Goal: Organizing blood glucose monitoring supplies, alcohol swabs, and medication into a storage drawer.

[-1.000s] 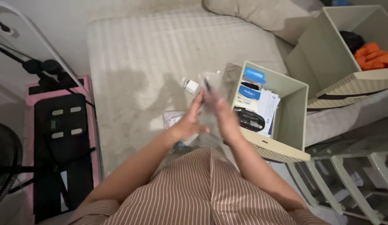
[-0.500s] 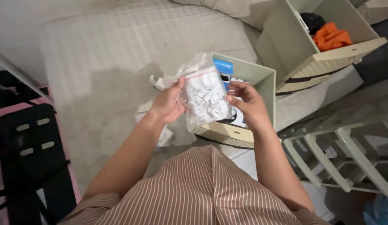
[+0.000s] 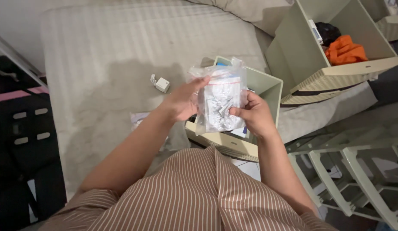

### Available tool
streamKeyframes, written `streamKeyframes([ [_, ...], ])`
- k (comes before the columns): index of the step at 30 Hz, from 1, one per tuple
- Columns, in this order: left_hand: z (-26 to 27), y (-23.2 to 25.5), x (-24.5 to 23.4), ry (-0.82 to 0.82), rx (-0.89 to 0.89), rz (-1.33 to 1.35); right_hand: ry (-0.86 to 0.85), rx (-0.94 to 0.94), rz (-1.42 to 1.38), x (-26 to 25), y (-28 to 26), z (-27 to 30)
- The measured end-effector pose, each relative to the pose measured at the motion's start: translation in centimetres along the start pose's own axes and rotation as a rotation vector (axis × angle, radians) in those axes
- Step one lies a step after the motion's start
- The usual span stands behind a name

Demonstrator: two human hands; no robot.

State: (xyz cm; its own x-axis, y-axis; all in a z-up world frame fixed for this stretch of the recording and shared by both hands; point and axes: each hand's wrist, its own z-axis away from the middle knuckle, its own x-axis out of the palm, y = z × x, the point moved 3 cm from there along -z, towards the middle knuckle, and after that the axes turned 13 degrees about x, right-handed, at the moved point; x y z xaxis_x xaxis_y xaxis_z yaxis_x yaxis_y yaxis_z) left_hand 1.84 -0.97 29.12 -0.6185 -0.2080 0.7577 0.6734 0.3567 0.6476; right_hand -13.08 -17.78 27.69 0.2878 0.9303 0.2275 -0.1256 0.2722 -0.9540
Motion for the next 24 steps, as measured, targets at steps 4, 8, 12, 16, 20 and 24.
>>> streamKeyframes([
  [4, -0.9, -0.6, 0.2, -0.004, 0.033, 0.021, 0.020, -0.018, 0.029, -1.5, 0.5, -1.0],
  [8, -1.8, -1.1, 0.5, -0.037, 0.054, 0.033, 0.068, -0.063, 0.001, -3.1, 0.7, -1.9],
  [12, -2.5, -1.6, 0.5, -0.043, 0.095, 0.033, 0.092, -0.126, 0.030, -4.5, 0.8, -2.1],
  [16, -2.8, -1.9, 0.1, -0.071, 0.128, 0.049, 0.070, -0.114, 0.066, -5.4, 0.3, -2.0],
  [20, -2.7, -2.1, -2.4, 0.106, 0.205, -0.408, 0.007, -0.233, 0.275, -2.1, -3.3, -1.5],
  [24, -0.9, -2.4, -3.2, 0.302, 0.068, -0.873, -0.049, -0.340, 0.589, 2.1, -4.3, -1.6],
])
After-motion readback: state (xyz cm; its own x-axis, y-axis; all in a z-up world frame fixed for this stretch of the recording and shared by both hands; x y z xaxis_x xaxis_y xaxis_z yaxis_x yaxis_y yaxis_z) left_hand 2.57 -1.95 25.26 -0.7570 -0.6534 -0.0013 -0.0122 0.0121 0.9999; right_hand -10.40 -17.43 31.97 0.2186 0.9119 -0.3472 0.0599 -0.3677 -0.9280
